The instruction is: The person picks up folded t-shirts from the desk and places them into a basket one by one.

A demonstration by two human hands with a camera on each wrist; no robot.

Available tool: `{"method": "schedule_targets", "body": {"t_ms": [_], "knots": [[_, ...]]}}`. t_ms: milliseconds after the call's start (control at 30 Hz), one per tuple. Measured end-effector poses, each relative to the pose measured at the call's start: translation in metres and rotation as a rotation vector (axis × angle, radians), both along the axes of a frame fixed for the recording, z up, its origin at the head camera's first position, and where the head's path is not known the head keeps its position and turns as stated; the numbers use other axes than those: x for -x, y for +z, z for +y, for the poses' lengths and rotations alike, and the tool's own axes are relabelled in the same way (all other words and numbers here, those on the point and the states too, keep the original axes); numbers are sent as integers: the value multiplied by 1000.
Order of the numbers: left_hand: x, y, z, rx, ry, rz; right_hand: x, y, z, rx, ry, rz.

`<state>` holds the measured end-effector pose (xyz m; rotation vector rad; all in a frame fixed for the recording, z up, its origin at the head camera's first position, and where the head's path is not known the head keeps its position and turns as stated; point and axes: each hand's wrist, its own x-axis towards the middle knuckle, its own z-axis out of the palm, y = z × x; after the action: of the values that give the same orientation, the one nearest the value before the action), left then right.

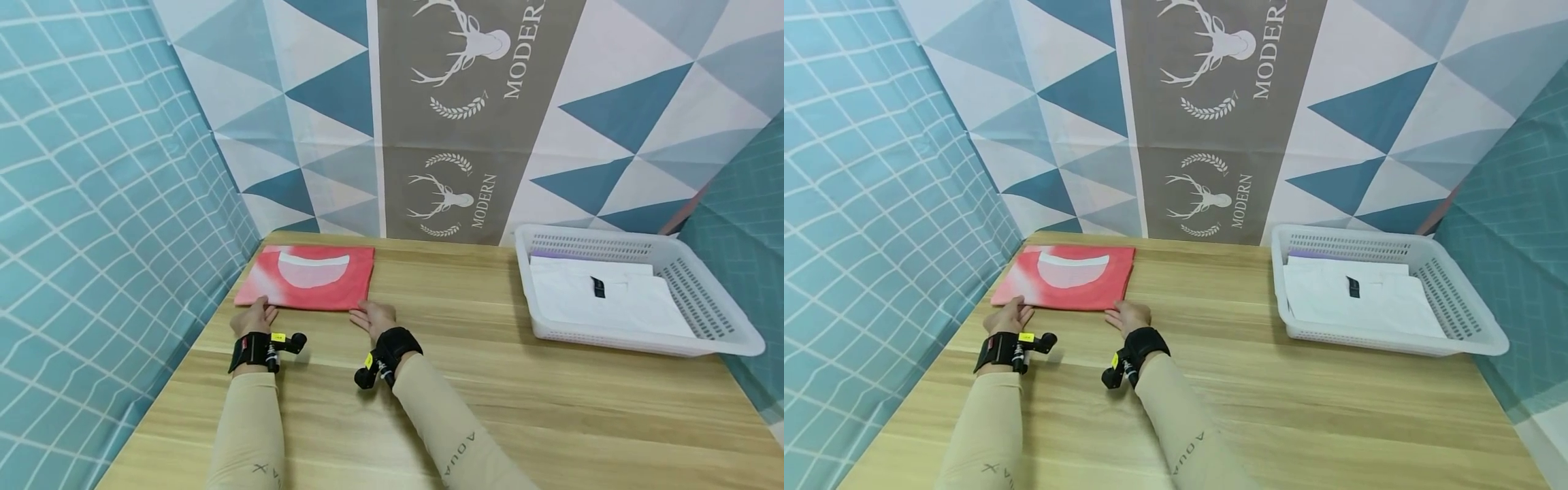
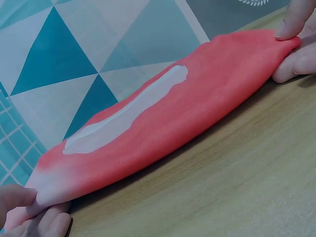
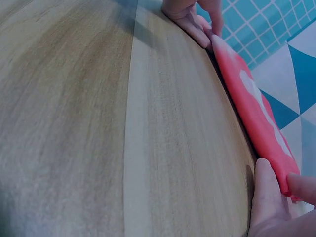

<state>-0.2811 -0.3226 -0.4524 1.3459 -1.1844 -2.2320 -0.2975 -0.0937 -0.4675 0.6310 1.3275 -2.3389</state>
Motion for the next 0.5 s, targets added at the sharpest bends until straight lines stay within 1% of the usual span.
{"method": "schedule_targets", "body": {"t_ms": [100, 300, 500], "knots": [[-2, 1, 3, -5, -2, -2, -1, 0, 3, -10, 4, -13], [-13, 4, 7, 8, -45, 11, -4, -2, 9, -23, 22, -14], [-24, 1, 6, 33, -64, 15, -12, 0, 15, -36, 67, -10]]}}
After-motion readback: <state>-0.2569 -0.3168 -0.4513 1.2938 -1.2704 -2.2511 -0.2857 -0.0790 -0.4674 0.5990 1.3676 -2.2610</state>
